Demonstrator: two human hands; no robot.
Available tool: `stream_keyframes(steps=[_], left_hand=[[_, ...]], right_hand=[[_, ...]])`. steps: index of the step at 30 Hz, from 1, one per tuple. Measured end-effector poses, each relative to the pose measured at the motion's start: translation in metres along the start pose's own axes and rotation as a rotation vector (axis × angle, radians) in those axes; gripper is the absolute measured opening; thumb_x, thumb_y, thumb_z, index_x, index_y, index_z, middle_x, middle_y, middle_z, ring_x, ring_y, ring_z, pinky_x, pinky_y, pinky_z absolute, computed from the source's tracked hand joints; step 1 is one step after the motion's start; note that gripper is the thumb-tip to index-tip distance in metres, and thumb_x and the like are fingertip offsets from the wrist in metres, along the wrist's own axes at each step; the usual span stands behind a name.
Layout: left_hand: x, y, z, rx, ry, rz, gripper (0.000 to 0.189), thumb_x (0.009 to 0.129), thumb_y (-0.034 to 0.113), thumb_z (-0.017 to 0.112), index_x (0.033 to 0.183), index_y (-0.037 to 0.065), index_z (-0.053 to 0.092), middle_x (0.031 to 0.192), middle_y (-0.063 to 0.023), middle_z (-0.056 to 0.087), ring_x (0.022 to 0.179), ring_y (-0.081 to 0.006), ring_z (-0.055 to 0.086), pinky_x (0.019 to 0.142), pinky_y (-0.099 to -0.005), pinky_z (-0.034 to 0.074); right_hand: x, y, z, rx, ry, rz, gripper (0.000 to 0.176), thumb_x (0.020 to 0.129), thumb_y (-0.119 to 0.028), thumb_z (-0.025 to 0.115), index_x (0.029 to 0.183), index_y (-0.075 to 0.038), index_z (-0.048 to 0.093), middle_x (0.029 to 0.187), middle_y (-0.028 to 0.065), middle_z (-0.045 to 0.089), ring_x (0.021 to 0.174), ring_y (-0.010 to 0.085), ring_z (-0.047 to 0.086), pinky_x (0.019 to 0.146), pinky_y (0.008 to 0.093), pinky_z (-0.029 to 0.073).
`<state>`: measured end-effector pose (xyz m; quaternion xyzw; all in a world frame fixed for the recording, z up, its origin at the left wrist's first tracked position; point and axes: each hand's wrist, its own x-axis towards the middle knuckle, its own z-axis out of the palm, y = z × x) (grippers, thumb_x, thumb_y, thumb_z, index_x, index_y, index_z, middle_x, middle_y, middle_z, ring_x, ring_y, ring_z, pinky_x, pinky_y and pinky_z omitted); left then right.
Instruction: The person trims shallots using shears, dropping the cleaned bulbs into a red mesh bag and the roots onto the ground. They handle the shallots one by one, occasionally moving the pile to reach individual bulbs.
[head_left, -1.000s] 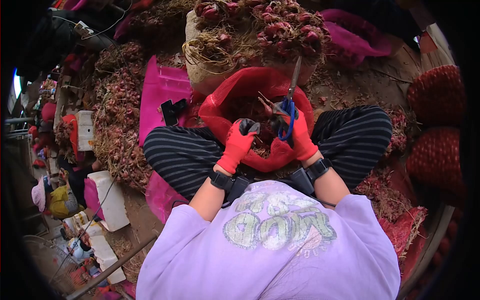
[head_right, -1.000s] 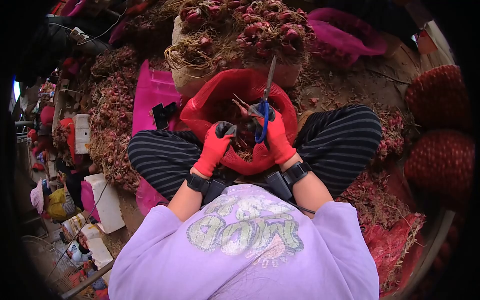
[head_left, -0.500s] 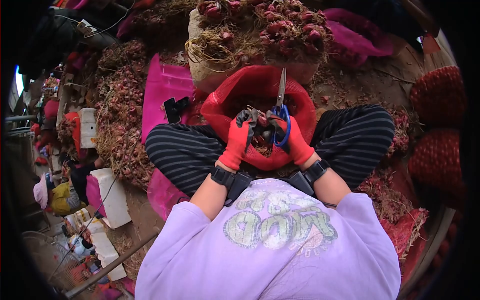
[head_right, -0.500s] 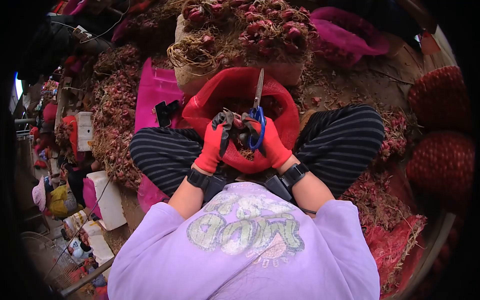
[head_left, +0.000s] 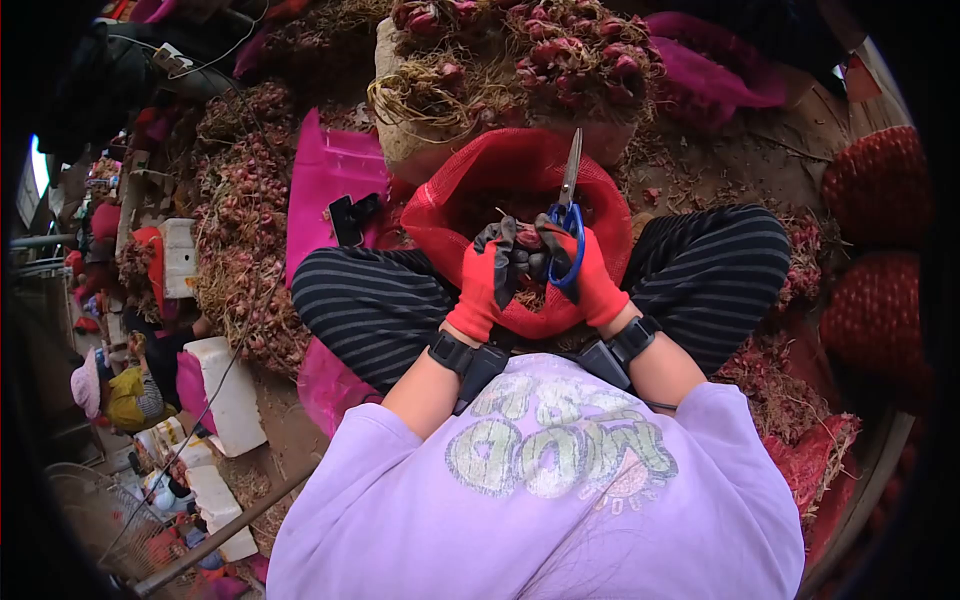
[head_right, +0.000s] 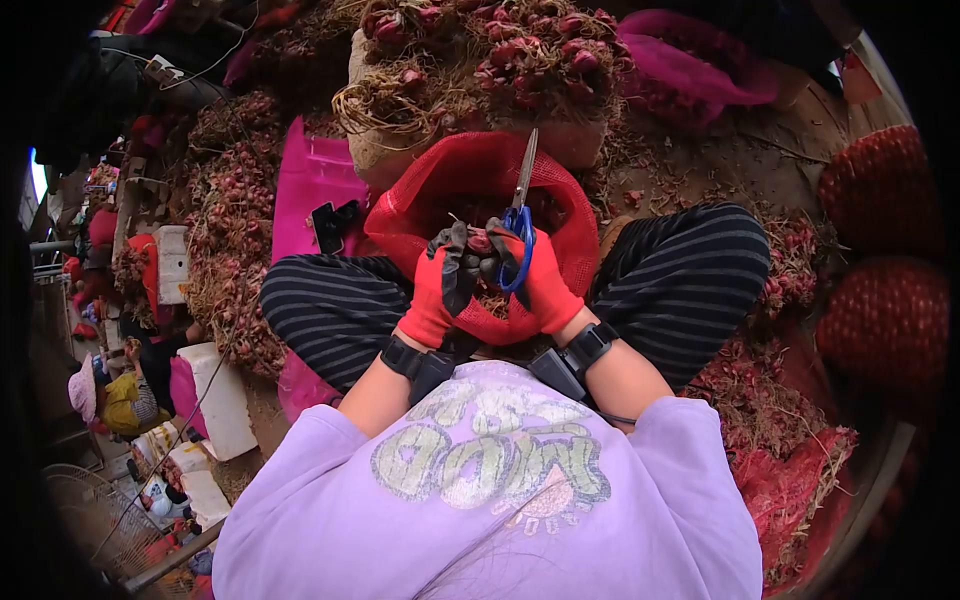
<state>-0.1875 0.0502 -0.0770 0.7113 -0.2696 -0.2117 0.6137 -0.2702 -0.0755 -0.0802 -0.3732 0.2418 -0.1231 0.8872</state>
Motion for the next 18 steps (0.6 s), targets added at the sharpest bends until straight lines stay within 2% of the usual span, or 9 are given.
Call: stream_keyframes(steps=[1, 6, 8, 10, 12, 13, 15, 17, 18], left_hand=[[-0.001, 0.005, 0.003, 0.063, 0.022, 0.045, 0.008, 0.09, 0.011, 0.052, 0.09, 0.005, 0.058, 0.075, -0.0011, 0.06, 0.065, -0.0081, 0.058, 0.057, -0.0211, 0.047], [-0.001, 0.009, 0.008, -0.599, -0.037, -0.448, 0.012, 0.09, 0.013, 0.053, 0.096, 0.005, 0.06, 0.08, -0.0031, 0.063, 0.073, -0.01, 0.062, 0.061, -0.0219, 0.05], [-0.002, -0.008, 0.005, -0.296, -0.127, -0.162, 0.012, 0.092, 0.014, 0.05, 0.097, 0.006, 0.057, 0.087, -0.0039, 0.062, 0.075, -0.0117, 0.061, 0.063, -0.0233, 0.049], [0.0, -0.002, 0.008, -0.393, -0.09, -0.114, 0.012, 0.093, 0.014, 0.049, 0.097, 0.006, 0.056, 0.09, -0.0042, 0.061, 0.076, -0.0125, 0.06, 0.065, -0.0238, 0.049], [-0.001, 0.007, 0.019, -0.891, 0.077, -0.31, 0.01, 0.092, 0.013, 0.05, 0.095, 0.006, 0.056, 0.089, -0.0041, 0.062, 0.076, -0.0126, 0.06, 0.066, -0.0234, 0.05], [-0.001, 0.001, 0.018, -0.815, 0.087, -0.255, 0.009, 0.092, 0.012, 0.05, 0.094, 0.005, 0.056, 0.089, -0.0045, 0.062, 0.078, -0.0131, 0.06, 0.068, -0.0245, 0.05], [0.002, -0.01, 0.014, -0.665, 0.109, -0.145, 0.008, 0.091, 0.01, 0.051, 0.092, 0.004, 0.056, 0.088, -0.0052, 0.062, 0.081, -0.014, 0.06, 0.072, -0.0267, 0.051], [0.007, -0.01, 0.008, -0.464, 0.065, -0.037, 0.009, 0.09, 0.009, 0.051, 0.091, 0.003, 0.056, 0.088, -0.0049, 0.061, 0.082, -0.0129, 0.059, 0.074, -0.0266, 0.049], [0.01, -0.004, 0.005, -0.364, 0.043, 0.018, 0.009, 0.09, 0.009, 0.051, 0.09, 0.002, 0.057, 0.088, -0.0047, 0.061, 0.083, -0.0124, 0.059, 0.075, -0.0265, 0.049]], right_hand=[[0.001, 0.003, -0.002, 0.135, 0.002, 0.063, 0.013, 0.083, -0.012, 0.064, 0.093, -0.004, 0.06, 0.082, -0.0001, 0.061, 0.072, 0.0081, 0.057, 0.062, 0.0252, 0.046], [0.0, 0.005, 0.011, -0.307, 0.162, -0.331, 0.014, 0.084, -0.013, 0.064, 0.093, -0.003, 0.059, 0.081, 0.0015, 0.061, 0.072, 0.0083, 0.057, 0.062, 0.0252, 0.047], [-0.003, 0.001, 0.013, -0.407, 0.156, -0.381, 0.013, 0.084, -0.013, 0.064, 0.092, -0.003, 0.059, 0.081, 0.0026, 0.061, 0.072, 0.0089, 0.057, 0.062, 0.0258, 0.048], [-0.002, -0.003, 0.013, -0.402, 0.145, -0.322, 0.013, 0.084, -0.013, 0.063, 0.092, -0.004, 0.059, 0.082, 0.004, 0.061, 0.072, 0.0099, 0.058, 0.063, 0.0267, 0.048], [-0.004, -0.01, 0.017, -0.045, 0.084, -0.08, 0.013, 0.086, -0.015, 0.06, 0.093, -0.005, 0.057, 0.08, 0.0039, 0.06, 0.068, 0.011, 0.057, 0.061, 0.0273, 0.048], [-0.006, -0.012, 0.018, 0.133, 0.052, 0.041, 0.013, 0.087, -0.017, 0.059, 0.094, -0.006, 0.056, 0.079, 0.0039, 0.059, 0.067, 0.0115, 0.057, 0.06, 0.0276, 0.048], [-0.001, -0.009, 0.006, -0.336, -0.173, -0.327, 0.014, 0.09, -0.02, 0.054, 0.094, -0.007, 0.053, 0.076, 0.0024, 0.056, 0.063, 0.011, 0.055, 0.058, 0.0261, 0.046], [0.0, -0.006, 0.0, -0.347, -0.295, -0.305, 0.015, 0.093, -0.023, 0.05, 0.094, -0.008, 0.051, 0.073, 0.0013, 0.053, 0.06, 0.0102, 0.052, 0.056, 0.0245, 0.045], [-0.003, -0.014, 0.003, -0.124, -0.299, -0.101, 0.016, 0.093, -0.024, 0.048, 0.094, -0.008, 0.05, 0.072, 0.0009, 0.052, 0.059, 0.0096, 0.051, 0.055, 0.0237, 0.044]])
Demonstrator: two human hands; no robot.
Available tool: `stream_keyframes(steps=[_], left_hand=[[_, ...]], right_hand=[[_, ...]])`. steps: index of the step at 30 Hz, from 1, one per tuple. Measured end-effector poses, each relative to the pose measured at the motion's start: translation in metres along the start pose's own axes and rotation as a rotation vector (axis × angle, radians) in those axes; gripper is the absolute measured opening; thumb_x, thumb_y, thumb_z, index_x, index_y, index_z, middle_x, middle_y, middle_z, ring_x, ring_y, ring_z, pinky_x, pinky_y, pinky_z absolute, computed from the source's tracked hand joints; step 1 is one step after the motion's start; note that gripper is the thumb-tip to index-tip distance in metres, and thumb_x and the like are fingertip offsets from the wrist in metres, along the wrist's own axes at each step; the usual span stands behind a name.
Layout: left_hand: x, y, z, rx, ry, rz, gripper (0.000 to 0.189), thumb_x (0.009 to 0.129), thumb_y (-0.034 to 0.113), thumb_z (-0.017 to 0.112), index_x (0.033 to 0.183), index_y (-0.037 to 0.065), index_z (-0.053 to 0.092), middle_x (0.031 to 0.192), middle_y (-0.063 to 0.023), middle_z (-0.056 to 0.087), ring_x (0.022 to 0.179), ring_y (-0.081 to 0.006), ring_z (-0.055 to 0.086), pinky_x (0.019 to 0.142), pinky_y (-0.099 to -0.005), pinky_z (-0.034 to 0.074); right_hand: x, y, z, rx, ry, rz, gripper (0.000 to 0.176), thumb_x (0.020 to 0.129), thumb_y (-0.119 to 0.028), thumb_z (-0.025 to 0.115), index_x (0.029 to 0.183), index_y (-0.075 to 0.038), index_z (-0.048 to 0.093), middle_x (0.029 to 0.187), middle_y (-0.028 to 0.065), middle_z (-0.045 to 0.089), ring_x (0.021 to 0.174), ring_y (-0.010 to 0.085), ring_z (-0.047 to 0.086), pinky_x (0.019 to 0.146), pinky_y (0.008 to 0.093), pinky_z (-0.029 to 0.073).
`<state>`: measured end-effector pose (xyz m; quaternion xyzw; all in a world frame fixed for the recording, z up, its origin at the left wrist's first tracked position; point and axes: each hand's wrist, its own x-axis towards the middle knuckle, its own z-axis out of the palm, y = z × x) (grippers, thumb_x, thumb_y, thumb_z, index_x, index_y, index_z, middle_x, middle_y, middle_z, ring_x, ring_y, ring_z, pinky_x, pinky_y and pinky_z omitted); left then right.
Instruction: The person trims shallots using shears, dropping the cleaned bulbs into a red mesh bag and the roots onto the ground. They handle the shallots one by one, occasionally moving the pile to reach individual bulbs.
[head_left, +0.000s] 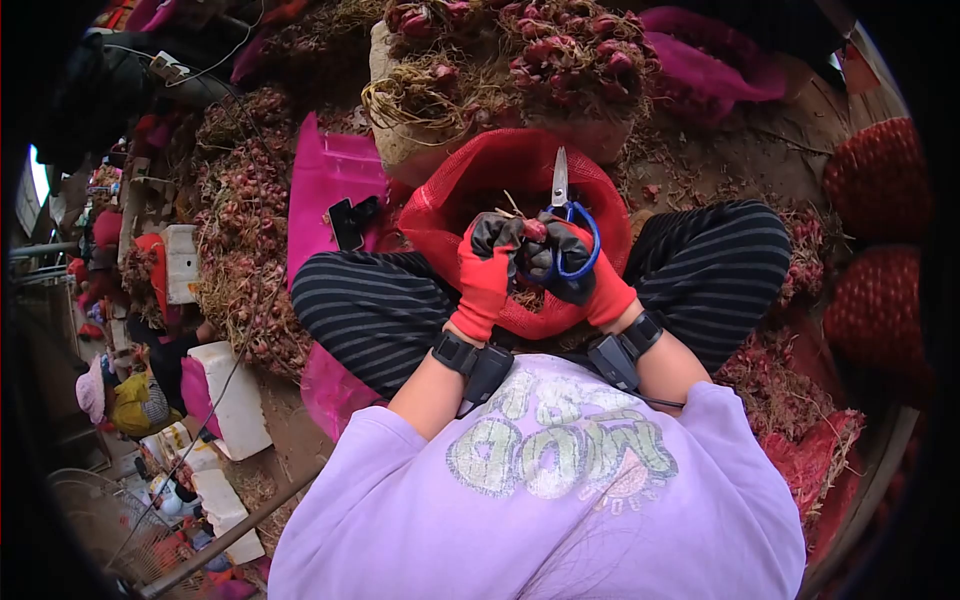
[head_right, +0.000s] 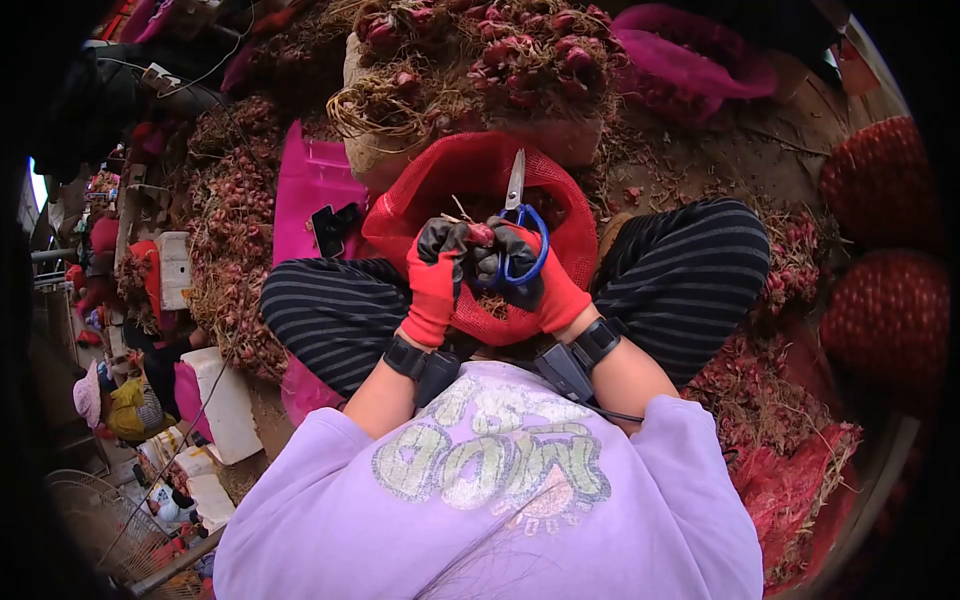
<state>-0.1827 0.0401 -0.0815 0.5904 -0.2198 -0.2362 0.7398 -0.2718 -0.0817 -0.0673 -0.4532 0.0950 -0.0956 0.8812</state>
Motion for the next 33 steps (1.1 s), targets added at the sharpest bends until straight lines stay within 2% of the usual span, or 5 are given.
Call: stream_keyframes(steps=[10, 13, 21, 26, 33], left_hand=[[-0.001, 0.022, 0.002, -0.765, -0.344, -0.312, 0.012, 0.084, 0.009, 0.055, 0.095, 0.002, 0.056, 0.093, -0.0073, 0.06, 0.086, -0.0159, 0.059, 0.076, -0.0288, 0.049], [-0.009, 0.029, -0.003, 0.61, -0.426, 0.112, 0.016, 0.084, 0.01, 0.057, 0.098, 0.003, 0.058, 0.091, -0.0086, 0.06, 0.085, -0.0196, 0.06, 0.075, -0.0295, 0.049], [-0.01, 0.015, -0.012, 1.049, -0.332, -0.322, 0.039, 0.074, 0.019, 0.066, 0.109, 0.007, 0.054, 0.109, -0.0205, 0.054, 0.103, -0.0369, 0.053, 0.084, -0.0381, 0.045], [0.0, 0.017, -0.011, 0.123, -0.084, -0.189, 0.045, 0.078, -0.004, 0.061, 0.121, 0.002, 0.048, 0.116, -0.0064, 0.056, 0.101, -0.0119, 0.055, 0.086, -0.0266, 0.046], [-0.002, 0.038, -0.004, 0.701, -0.155, 0.157, 0.034, 0.071, 0.007, 0.068, 0.103, 0.005, 0.058, 0.098, -0.012, 0.059, 0.088, -0.0297, 0.059, 0.075, -0.0338, 0.047]], right_hand=[[-0.009, -0.017, 0.006, -0.32, 0.041, -0.157, 0.013, 0.09, -0.013, 0.053, 0.097, -0.003, 0.055, 0.084, -0.0001, 0.054, 0.072, 0.0055, 0.051, 0.062, 0.0218, 0.044], [-0.001, -0.014, 0.007, -0.209, 0.153, -0.158, 0.018, 0.087, -0.015, 0.059, 0.1, -0.002, 0.056, 0.089, 0.0014, 0.057, 0.078, 0.0083, 0.054, 0.068, 0.0251, 0.046], [0.001, -0.03, 0.027, -0.063, 0.074, -0.06, 0.027, 0.082, -0.013, 0.067, 0.104, -0.001, 0.058, 0.094, 0.0049, 0.065, 0.086, 0.0128, 0.06, 0.076, 0.0272, 0.048], [0.004, 0.003, -0.016, -0.117, 0.212, -0.05, 0.024, 0.083, -0.007, 0.061, 0.105, 0.001, 0.058, 0.095, 0.0082, 0.064, 0.087, 0.0155, 0.062, 0.077, 0.0273, 0.05], [-0.002, 0.008, -0.015, 0.337, 0.231, 0.102, 0.021, 0.086, -0.013, 0.057, 0.102, 0.0, 0.058, 0.089, 0.0086, 0.063, 0.075, 0.0175, 0.063, 0.066, 0.0272, 0.052]])
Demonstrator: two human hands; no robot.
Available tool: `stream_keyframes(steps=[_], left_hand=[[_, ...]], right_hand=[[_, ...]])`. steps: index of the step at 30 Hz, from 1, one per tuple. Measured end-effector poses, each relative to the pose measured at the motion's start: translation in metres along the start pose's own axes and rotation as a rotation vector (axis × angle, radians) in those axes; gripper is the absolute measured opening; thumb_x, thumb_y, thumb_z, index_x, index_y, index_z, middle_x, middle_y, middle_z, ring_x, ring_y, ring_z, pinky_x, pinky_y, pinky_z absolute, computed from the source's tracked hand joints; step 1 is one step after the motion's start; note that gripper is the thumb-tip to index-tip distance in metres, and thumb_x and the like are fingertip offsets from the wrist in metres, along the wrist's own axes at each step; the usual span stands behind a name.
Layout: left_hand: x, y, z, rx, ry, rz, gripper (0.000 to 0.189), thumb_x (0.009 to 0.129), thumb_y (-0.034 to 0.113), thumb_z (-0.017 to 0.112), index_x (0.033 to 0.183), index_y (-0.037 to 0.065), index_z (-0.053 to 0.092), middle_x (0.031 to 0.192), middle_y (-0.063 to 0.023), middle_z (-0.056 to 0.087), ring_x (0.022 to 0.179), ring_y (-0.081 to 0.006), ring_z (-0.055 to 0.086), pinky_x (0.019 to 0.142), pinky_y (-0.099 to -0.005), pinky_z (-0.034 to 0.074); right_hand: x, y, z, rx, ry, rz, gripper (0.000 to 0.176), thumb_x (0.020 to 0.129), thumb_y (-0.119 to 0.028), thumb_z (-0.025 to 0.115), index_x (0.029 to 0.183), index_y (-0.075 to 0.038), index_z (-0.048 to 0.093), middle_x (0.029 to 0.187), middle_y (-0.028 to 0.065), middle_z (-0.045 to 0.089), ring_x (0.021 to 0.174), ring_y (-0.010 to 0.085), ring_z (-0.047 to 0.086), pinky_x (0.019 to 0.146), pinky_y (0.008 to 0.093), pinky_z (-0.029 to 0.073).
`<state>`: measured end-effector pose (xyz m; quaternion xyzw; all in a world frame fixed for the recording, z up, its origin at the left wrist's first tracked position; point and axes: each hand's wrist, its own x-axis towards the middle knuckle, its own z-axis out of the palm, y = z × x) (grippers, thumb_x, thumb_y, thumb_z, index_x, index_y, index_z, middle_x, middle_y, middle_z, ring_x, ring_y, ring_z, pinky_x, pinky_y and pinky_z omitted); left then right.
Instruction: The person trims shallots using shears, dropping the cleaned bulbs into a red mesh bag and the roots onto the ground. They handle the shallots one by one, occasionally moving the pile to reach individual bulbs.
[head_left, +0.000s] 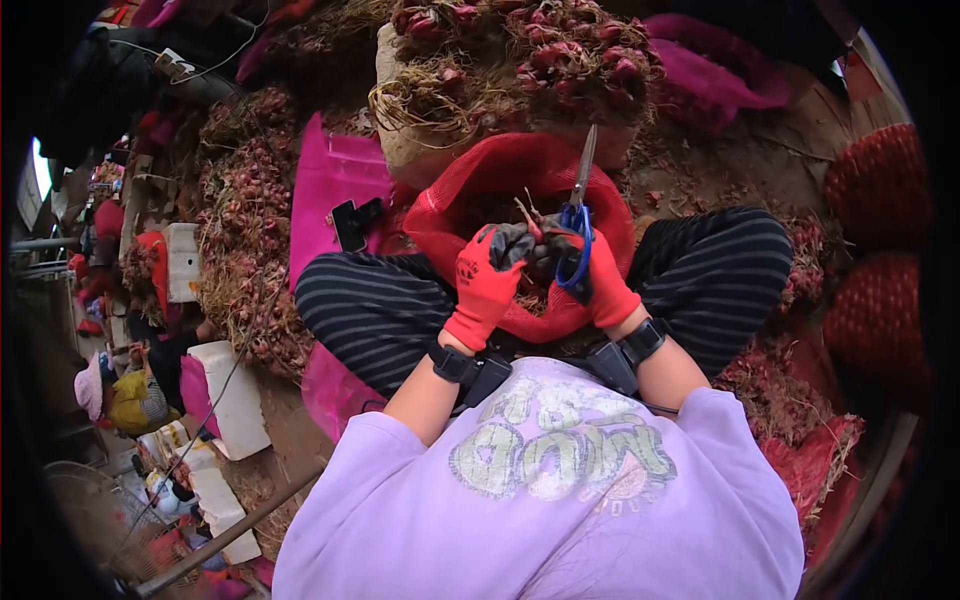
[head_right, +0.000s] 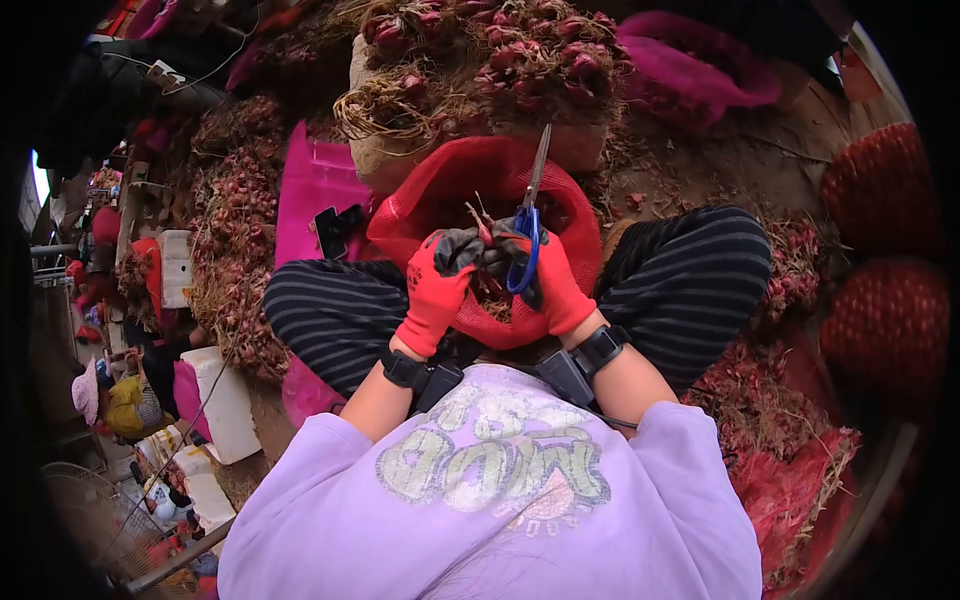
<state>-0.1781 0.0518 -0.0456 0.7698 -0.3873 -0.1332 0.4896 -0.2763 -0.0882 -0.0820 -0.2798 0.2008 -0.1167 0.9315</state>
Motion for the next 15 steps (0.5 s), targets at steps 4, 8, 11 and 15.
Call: stream_keyframes(steps=[4, 8, 11, 15], left_hand=[[-0.009, 0.007, 0.01, 0.336, -0.12, 0.023, 0.03, 0.066, 0.003, 0.066, 0.096, 0.003, 0.058, 0.091, -0.0132, 0.059, 0.085, -0.0327, 0.059, 0.073, -0.0361, 0.047], [-0.021, -0.022, 0.018, 0.116, -0.13, -0.182, 0.022, 0.073, 0.008, 0.064, 0.095, 0.004, 0.059, 0.085, -0.0084, 0.061, 0.075, -0.0233, 0.06, 0.065, -0.033, 0.047], [-0.005, -0.004, 0.007, -0.7, 0.077, -0.616, 0.011, 0.084, 0.007, 0.059, 0.093, 0.003, 0.062, 0.073, 0.0019, 0.058, 0.06, -0.0041, 0.05, 0.054, -0.0203, 0.042], [-0.001, 0.009, -0.009, -0.776, -0.127, -0.622, 0.01, 0.082, 0.003, 0.059, 0.09, 0.002, 0.064, 0.075, 0.0027, 0.06, 0.061, -0.0044, 0.053, 0.055, -0.02, 0.043]], right_hand=[[0.006, -0.003, -0.003, 0.008, 0.068, 0.001, 0.02, 0.086, -0.016, 0.058, 0.101, -0.002, 0.059, 0.083, 0.0075, 0.063, 0.066, 0.0164, 0.062, 0.056, 0.0258, 0.051], [-0.004, -0.021, 0.021, -0.064, 0.075, -0.099, 0.018, 0.087, -0.017, 0.058, 0.098, -0.003, 0.06, 0.08, 0.0051, 0.062, 0.06, 0.0152, 0.06, 0.05, 0.0253, 0.049], [-0.004, -0.02, 0.015, -0.032, 0.032, -0.062, 0.018, 0.086, -0.015, 0.06, 0.098, -0.003, 0.061, 0.082, 0.0034, 0.062, 0.065, 0.0118, 0.06, 0.056, 0.0236, 0.049], [0.003, -0.005, 0.018, -0.379, 0.04, -0.272, 0.017, 0.084, -0.012, 0.061, 0.098, -0.002, 0.061, 0.087, 0.0026, 0.062, 0.075, 0.009, 0.058, 0.066, 0.0227, 0.048]])
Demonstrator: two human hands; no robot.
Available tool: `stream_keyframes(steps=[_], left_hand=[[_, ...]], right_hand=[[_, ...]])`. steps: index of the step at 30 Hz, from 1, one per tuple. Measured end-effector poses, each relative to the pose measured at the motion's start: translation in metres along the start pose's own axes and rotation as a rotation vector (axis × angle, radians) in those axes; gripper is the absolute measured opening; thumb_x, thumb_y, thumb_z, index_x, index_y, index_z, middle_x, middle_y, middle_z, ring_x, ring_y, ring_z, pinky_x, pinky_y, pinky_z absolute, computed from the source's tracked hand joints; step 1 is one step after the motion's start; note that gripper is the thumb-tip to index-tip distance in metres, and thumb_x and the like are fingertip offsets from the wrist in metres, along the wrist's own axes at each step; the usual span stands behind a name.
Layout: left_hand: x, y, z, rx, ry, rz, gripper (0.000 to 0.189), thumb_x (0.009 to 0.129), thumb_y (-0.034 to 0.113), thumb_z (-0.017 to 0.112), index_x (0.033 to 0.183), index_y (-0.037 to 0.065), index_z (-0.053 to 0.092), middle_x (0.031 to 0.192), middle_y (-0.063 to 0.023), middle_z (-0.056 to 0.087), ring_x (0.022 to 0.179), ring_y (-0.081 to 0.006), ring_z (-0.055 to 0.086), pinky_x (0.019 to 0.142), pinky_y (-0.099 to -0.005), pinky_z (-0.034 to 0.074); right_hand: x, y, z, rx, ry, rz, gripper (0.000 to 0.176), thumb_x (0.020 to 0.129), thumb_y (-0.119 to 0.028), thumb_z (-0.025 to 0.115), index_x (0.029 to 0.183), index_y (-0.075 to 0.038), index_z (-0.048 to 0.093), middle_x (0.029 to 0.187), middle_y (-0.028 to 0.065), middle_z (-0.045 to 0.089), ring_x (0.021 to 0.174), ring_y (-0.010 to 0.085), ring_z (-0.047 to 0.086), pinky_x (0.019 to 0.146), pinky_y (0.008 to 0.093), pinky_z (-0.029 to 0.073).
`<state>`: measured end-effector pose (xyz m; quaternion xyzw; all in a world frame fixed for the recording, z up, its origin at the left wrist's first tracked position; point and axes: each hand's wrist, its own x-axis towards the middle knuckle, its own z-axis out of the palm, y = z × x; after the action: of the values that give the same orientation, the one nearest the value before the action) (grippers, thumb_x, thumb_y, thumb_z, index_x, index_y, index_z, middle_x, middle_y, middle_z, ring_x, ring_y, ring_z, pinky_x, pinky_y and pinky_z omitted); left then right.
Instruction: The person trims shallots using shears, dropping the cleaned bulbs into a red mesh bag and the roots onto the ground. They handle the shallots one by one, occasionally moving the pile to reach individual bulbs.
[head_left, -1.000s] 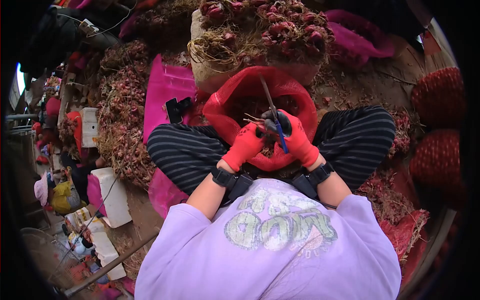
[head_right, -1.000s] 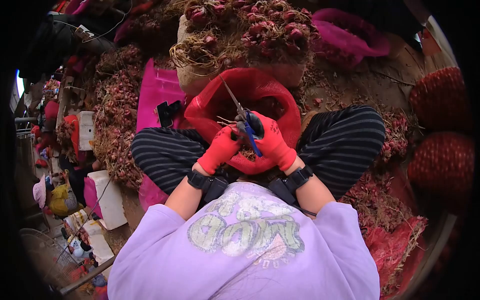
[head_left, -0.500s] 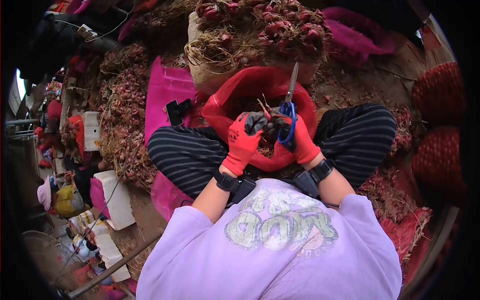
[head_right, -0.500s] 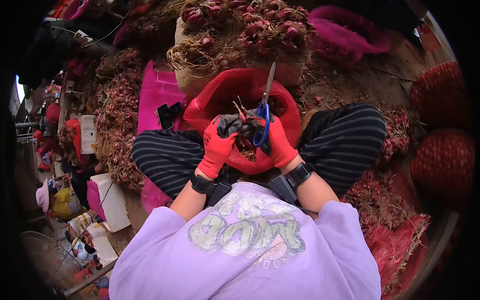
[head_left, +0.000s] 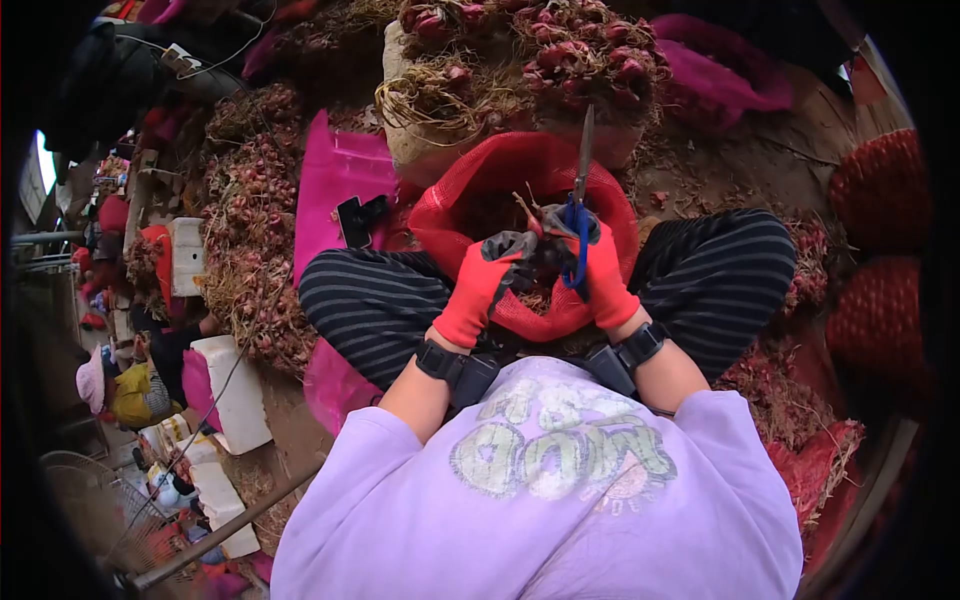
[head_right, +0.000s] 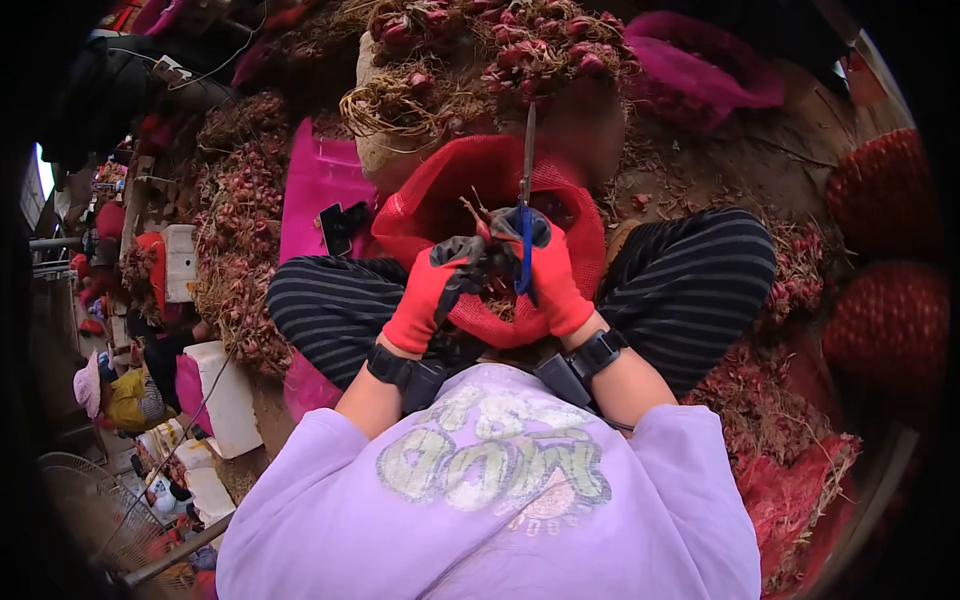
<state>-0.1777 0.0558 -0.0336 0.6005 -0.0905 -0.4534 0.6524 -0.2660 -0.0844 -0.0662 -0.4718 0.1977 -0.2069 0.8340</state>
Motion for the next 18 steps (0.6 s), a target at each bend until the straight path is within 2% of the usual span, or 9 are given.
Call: stream_keyframes(steps=[2, 3, 6, 9, 12, 14, 16, 18], left_hand=[[0.005, -0.006, -0.007, 0.06, -0.068, 0.044, 0.011, 0.085, 0.006, 0.055, 0.094, 0.002, 0.061, 0.079, 0.0006, 0.059, 0.068, -0.0065, 0.056, 0.059, -0.0197, 0.045], [0.005, -0.008, -0.009, 0.087, -0.102, 0.065, 0.013, 0.087, 0.008, 0.053, 0.095, 0.001, 0.06, 0.081, -0.0004, 0.059, 0.071, -0.0075, 0.057, 0.062, -0.0196, 0.046], [0.003, -0.009, -0.01, -0.074, -0.144, -0.005, 0.011, 0.086, 0.008, 0.054, 0.093, 0.002, 0.06, 0.081, -0.0009, 0.059, 0.072, -0.0074, 0.057, 0.062, -0.0205, 0.046], [0.004, -0.012, -0.014, -0.047, -0.187, 0.048, 0.014, 0.087, 0.009, 0.053, 0.096, 0.002, 0.06, 0.083, -0.0018, 0.06, 0.073, -0.0084, 0.057, 0.063, -0.0221, 0.046], [0.001, -0.01, 0.006, 0.206, -0.014, 0.065, 0.009, 0.085, 0.004, 0.054, 0.088, 0.003, 0.063, 0.079, -0.0001, 0.061, 0.07, -0.0095, 0.058, 0.062, -0.0231, 0.047], [0.012, -0.035, -0.01, 0.436, -0.018, 0.253, 0.012, 0.086, 0.007, 0.053, 0.091, 0.003, 0.063, 0.082, -0.0005, 0.062, 0.072, -0.011, 0.059, 0.065, -0.0242, 0.048], [0.002, -0.011, -0.002, 0.026, -0.048, 0.029, 0.019, 0.09, 0.018, 0.053, 0.101, 0.003, 0.06, 0.087, -0.0018, 0.063, 0.078, -0.012, 0.06, 0.071, -0.0248, 0.049], [-0.003, 0.002, -0.004, -0.364, -0.206, -0.146, 0.026, 0.091, 0.023, 0.051, 0.11, 0.004, 0.055, 0.094, -0.0039, 0.062, 0.08, -0.0121, 0.06, 0.071, -0.0236, 0.049]], right_hand=[[-0.001, 0.002, 0.003, -0.024, -0.006, -0.068, 0.016, 0.085, -0.013, 0.059, 0.097, -0.002, 0.061, 0.09, 0.0024, 0.061, 0.078, 0.0095, 0.058, 0.068, 0.0229, 0.048], [-0.001, 0.001, 0.001, -0.027, -0.013, -0.04, 0.017, 0.085, -0.013, 0.06, 0.098, -0.002, 0.061, 0.09, 0.0027, 0.061, 0.078, 0.0096, 0.058, 0.069, 0.0229, 0.048], [-0.001, -0.006, -0.001, -0.039, -0.049, 0.004, 0.02, 0.083, -0.011, 0.062, 0.099, 0.0, 0.061, 0.091, 0.0032, 0.062, 0.08, 0.0099, 0.058, 0.073, 0.0236, 0.047], [-0.003, -0.013, 0.003, -0.027, -0.106, -0.015, 0.023, 0.08, -0.011, 0.066, 0.1, 0.0, 0.061, 0.091, 0.0026, 0.062, 0.082, 0.01, 0.058, 0.077, 0.0253, 0.047], [-0.006, -0.016, 0.005, 0.021, -0.176, 0.002, 0.024, 0.081, -0.011, 0.065, 0.102, 0.0, 0.06, 0.093, 0.0027, 0.062, 0.083, 0.0102, 0.058, 0.078, 0.0252, 0.047], [-0.008, -0.023, 0.007, -0.014, -0.217, 0.014, 0.024, 0.082, -0.011, 0.065, 0.103, 0.0, 0.06, 0.094, 0.0029, 0.062, 0.084, 0.0101, 0.058, 0.078, 0.0252, 0.047], [-0.004, -0.025, 0.005, 0.015, -0.175, -0.027, 0.024, 0.082, -0.011, 0.065, 0.103, 0.0, 0.06, 0.094, 0.0027, 0.062, 0.083, 0.0096, 0.057, 0.077, 0.0253, 0.047], [-0.004, -0.029, 0.005, -0.014, -0.169, -0.027, 0.025, 0.082, -0.01, 0.066, 0.104, -0.001, 0.06, 0.093, 0.0027, 0.062, 0.083, 0.0092, 0.057, 0.077, 0.0254, 0.046]])
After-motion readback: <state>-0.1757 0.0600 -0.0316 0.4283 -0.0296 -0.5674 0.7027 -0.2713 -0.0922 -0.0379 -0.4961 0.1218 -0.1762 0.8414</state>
